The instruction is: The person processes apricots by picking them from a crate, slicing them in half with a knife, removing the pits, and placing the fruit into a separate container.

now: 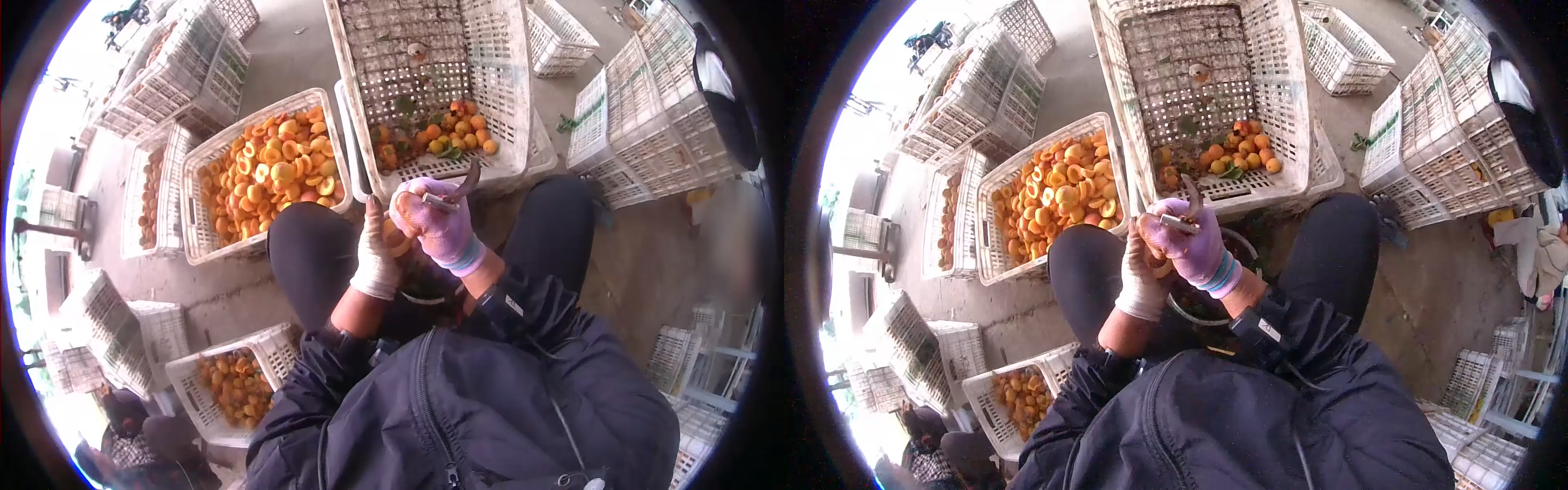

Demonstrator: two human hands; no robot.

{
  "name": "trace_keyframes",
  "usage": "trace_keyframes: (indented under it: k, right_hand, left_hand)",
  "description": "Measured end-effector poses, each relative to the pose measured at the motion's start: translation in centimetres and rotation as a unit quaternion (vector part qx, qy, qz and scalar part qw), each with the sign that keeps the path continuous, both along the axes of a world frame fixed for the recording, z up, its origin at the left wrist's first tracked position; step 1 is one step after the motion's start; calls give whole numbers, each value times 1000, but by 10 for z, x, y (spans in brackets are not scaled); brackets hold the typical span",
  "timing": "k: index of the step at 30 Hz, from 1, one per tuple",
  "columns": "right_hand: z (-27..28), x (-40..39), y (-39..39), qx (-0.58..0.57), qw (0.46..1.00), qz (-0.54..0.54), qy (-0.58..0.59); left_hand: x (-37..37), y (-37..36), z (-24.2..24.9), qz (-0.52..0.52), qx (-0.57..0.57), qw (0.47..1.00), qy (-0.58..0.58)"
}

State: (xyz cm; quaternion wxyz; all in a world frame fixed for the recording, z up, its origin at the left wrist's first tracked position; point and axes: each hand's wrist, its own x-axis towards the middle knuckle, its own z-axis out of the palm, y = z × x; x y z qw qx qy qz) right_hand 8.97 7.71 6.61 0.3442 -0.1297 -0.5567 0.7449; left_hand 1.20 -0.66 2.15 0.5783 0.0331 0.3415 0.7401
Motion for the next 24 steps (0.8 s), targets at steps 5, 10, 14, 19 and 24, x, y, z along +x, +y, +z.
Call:
trace_keyframes:
  k: [5,10,14,19,24]
  right_hand:
    - [17,2,-1,164,985,-25,-53]
    - [-12,-6,5,44,998,-40,-13]
    - [-5,-14,17,-355,925,21,134]
    - [-23,-9,25,-396,904,36,159]
    - [-16,-6,-4,-89,993,-44,65]
  left_hand:
    - [0,3,-5,-30,25,998,53]
    - [-5,2,-20,-36,-33,998,28]
    - [-1,3,4,-24,-82,996,26]
    - [0,3,-4,-37,-123,991,41]
    - [6,14,-20,20,-92,991,-94]
